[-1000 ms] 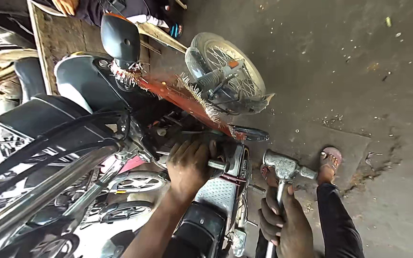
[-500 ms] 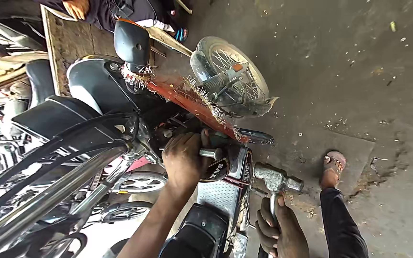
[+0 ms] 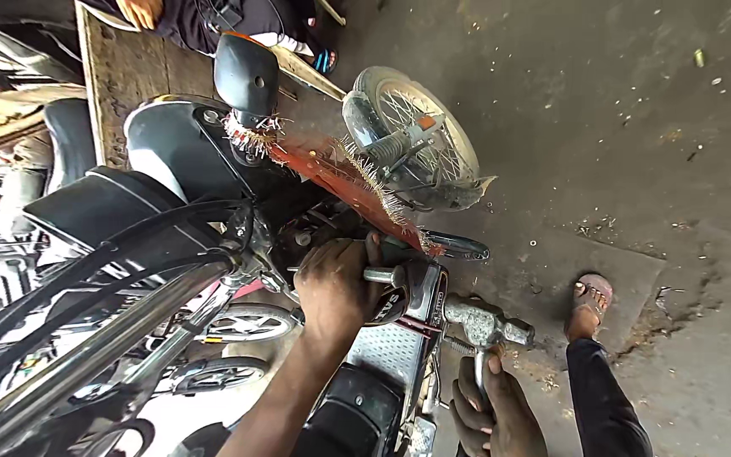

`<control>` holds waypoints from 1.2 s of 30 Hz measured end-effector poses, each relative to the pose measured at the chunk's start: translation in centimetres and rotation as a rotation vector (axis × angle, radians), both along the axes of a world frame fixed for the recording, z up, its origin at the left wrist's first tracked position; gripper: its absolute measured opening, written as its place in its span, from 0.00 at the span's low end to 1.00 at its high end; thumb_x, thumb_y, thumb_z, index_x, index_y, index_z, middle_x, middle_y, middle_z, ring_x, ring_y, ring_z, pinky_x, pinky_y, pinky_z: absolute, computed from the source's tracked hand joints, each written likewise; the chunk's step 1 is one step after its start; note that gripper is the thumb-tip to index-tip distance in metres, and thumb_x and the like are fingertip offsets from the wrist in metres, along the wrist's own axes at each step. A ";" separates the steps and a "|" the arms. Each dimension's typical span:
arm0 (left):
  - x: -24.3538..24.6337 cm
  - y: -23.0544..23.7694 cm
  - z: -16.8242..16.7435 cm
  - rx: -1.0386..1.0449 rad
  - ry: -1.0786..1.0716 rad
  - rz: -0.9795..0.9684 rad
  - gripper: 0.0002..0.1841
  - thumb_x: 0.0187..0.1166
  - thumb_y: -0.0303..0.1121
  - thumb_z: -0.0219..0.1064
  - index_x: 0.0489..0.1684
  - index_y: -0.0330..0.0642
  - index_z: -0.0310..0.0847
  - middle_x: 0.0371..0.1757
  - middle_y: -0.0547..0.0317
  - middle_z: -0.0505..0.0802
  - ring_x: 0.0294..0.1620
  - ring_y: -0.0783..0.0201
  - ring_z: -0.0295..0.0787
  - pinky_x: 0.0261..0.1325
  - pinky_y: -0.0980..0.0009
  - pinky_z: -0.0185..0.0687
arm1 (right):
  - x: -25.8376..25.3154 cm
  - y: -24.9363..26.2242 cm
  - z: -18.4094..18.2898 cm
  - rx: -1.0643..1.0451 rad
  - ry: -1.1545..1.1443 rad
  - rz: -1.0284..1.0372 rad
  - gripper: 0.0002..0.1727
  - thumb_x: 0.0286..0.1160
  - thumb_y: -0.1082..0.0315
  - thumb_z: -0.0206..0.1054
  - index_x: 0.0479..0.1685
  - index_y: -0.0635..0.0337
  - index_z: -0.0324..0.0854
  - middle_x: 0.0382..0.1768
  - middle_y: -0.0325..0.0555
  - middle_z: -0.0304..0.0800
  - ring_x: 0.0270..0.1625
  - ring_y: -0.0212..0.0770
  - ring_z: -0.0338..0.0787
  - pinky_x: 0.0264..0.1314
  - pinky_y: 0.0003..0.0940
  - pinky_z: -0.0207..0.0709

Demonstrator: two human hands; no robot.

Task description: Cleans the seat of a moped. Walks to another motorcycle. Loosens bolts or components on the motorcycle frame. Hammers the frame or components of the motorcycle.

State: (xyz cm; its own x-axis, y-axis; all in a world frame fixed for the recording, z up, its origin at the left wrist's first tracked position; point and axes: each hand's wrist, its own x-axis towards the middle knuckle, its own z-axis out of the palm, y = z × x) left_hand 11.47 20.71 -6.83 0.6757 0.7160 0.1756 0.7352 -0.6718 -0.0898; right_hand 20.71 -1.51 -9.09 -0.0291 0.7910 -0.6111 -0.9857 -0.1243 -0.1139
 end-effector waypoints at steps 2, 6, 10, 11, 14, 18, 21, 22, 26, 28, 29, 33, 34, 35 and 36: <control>0.1 0.1 0.0 0.002 -0.001 0.015 0.27 0.90 0.41 0.54 0.11 0.40 0.73 0.17 0.51 0.82 0.24 0.52 0.85 0.26 0.55 0.75 | 0.1 0.5 0.4 0.019 0.010 -0.009 0.28 0.84 0.34 0.54 0.24 0.45 0.70 0.16 0.23 0.60 0.11 0.18 0.55 0.09 0.15 0.50; 0.2 0.2 0.1 -0.006 -0.040 0.030 0.28 0.90 0.40 0.54 0.10 0.40 0.72 0.16 0.52 0.81 0.22 0.53 0.84 0.25 0.55 0.73 | -0.3 3.3 1.4 0.148 0.073 -0.092 0.27 0.81 0.33 0.58 0.26 0.45 0.70 0.17 0.22 0.61 0.12 0.17 0.57 0.10 0.14 0.52; 0.9 0.6 0.5 -0.008 -0.093 0.092 0.28 0.90 0.42 0.54 0.10 0.42 0.70 0.14 0.53 0.78 0.19 0.53 0.80 0.23 0.55 0.69 | 0.2 6.7 2.1 0.261 0.179 -0.056 0.29 0.85 0.35 0.55 0.23 0.46 0.69 0.14 0.23 0.59 0.10 0.18 0.57 0.08 0.14 0.53; 1.1 0.8 0.6 -0.013 -0.087 0.106 0.28 0.90 0.42 0.54 0.11 0.42 0.71 0.14 0.53 0.78 0.19 0.53 0.80 0.23 0.54 0.68 | 1.1 6.9 2.3 0.271 0.171 -0.029 0.29 0.86 0.35 0.52 0.23 0.47 0.69 0.15 0.24 0.58 0.10 0.18 0.57 0.08 0.14 0.53; 1.3 0.8 0.9 -0.042 -0.059 0.110 0.28 0.91 0.44 0.52 0.13 0.42 0.73 0.16 0.54 0.79 0.20 0.53 0.80 0.23 0.54 0.70 | 5.7 5.4 4.1 0.278 0.055 -0.118 0.28 0.84 0.34 0.55 0.24 0.46 0.72 0.16 0.23 0.62 0.12 0.18 0.61 0.11 0.14 0.55; 1.1 0.6 0.7 -0.025 -0.079 0.110 0.27 0.90 0.43 0.53 0.12 0.42 0.74 0.15 0.53 0.81 0.20 0.53 0.82 0.23 0.54 0.70 | 10.7 2.9 6.4 0.336 -0.307 -0.564 0.22 0.84 0.50 0.61 0.20 0.50 0.73 0.13 0.32 0.68 0.15 0.30 0.72 0.20 0.27 0.69; 0.8 0.6 0.8 -0.039 -0.031 0.130 0.28 0.92 0.45 0.52 0.14 0.41 0.76 0.19 0.51 0.83 0.25 0.50 0.85 0.26 0.51 0.76 | 3.7 4.3 3.8 0.225 -0.195 -0.269 0.26 0.87 0.42 0.56 0.20 0.46 0.75 0.14 0.23 0.67 0.16 0.17 0.68 0.19 0.14 0.62; 0.6 0.8 0.6 -0.031 0.008 0.134 0.28 0.92 0.46 0.51 0.15 0.40 0.77 0.22 0.49 0.86 0.29 0.48 0.88 0.30 0.49 0.80 | 2.8 5.6 2.5 0.184 -0.077 -0.066 0.28 0.92 0.44 0.46 0.23 0.48 0.71 0.13 0.25 0.63 0.11 0.18 0.62 0.12 0.13 0.58; 0.4 0.5 -0.2 -0.004 0.038 0.037 0.27 0.90 0.45 0.53 0.17 0.39 0.81 0.24 0.48 0.88 0.33 0.46 0.90 0.36 0.48 0.84 | 5.8 5.2 -0.4 0.083 -0.118 -0.016 0.28 0.85 0.34 0.54 0.24 0.45 0.72 0.16 0.23 0.63 0.11 0.19 0.59 0.08 0.15 0.56; 1.2 -1.3 -0.1 -0.044 0.022 -0.002 0.25 0.88 0.42 0.56 0.18 0.38 0.83 0.25 0.49 0.90 0.33 0.49 0.92 0.36 0.51 0.85 | 7.2 3.3 -0.2 0.046 -0.124 -0.139 0.31 0.81 0.31 0.55 0.22 0.47 0.72 0.15 0.25 0.63 0.10 0.20 0.61 0.09 0.16 0.58; 1.7 -1.8 0.0 -0.053 0.011 -0.011 0.24 0.88 0.41 0.57 0.16 0.39 0.80 0.23 0.51 0.88 0.31 0.50 0.90 0.34 0.53 0.82 | 7.6 2.7 -0.1 0.032 -0.107 -0.167 0.32 0.83 0.31 0.53 0.22 0.48 0.71 0.14 0.26 0.60 0.09 0.21 0.60 0.08 0.16 0.58; 1.9 -1.2 0.2 -0.035 -0.030 0.007 0.27 0.90 0.42 0.55 0.13 0.40 0.77 0.20 0.51 0.85 0.27 0.51 0.87 0.30 0.53 0.79 | 7.5 0.8 -0.8 -0.066 -0.006 -0.114 0.32 0.88 0.34 0.46 0.22 0.48 0.69 0.13 0.26 0.59 0.08 0.21 0.58 0.07 0.15 0.55; 1.6 -0.9 0.2 -0.025 -0.028 0.018 0.28 0.90 0.43 0.55 0.12 0.40 0.75 0.19 0.51 0.84 0.26 0.50 0.86 0.29 0.53 0.78 | 7.1 0.3 -1.1 -0.081 0.010 -0.095 0.31 0.89 0.36 0.44 0.23 0.49 0.69 0.13 0.26 0.59 0.08 0.21 0.58 0.07 0.16 0.55; 1.4 -0.6 0.2 -0.019 -0.023 0.033 0.28 0.91 0.43 0.54 0.12 0.39 0.75 0.19 0.50 0.84 0.25 0.50 0.86 0.29 0.52 0.77 | 6.7 -0.1 -1.3 -0.097 0.024 -0.077 0.31 0.90 0.37 0.43 0.24 0.49 0.69 0.13 0.27 0.59 0.08 0.22 0.57 0.07 0.16 0.55; 1.2 -0.4 0.3 -0.016 -0.017 0.048 0.28 0.91 0.43 0.54 0.13 0.39 0.75 0.19 0.50 0.83 0.25 0.49 0.85 0.29 0.52 0.77 | 6.4 -0.5 -1.5 -0.114 0.035 -0.057 0.31 0.92 0.38 0.40 0.24 0.49 0.69 0.13 0.27 0.58 0.08 0.22 0.57 0.07 0.17 0.54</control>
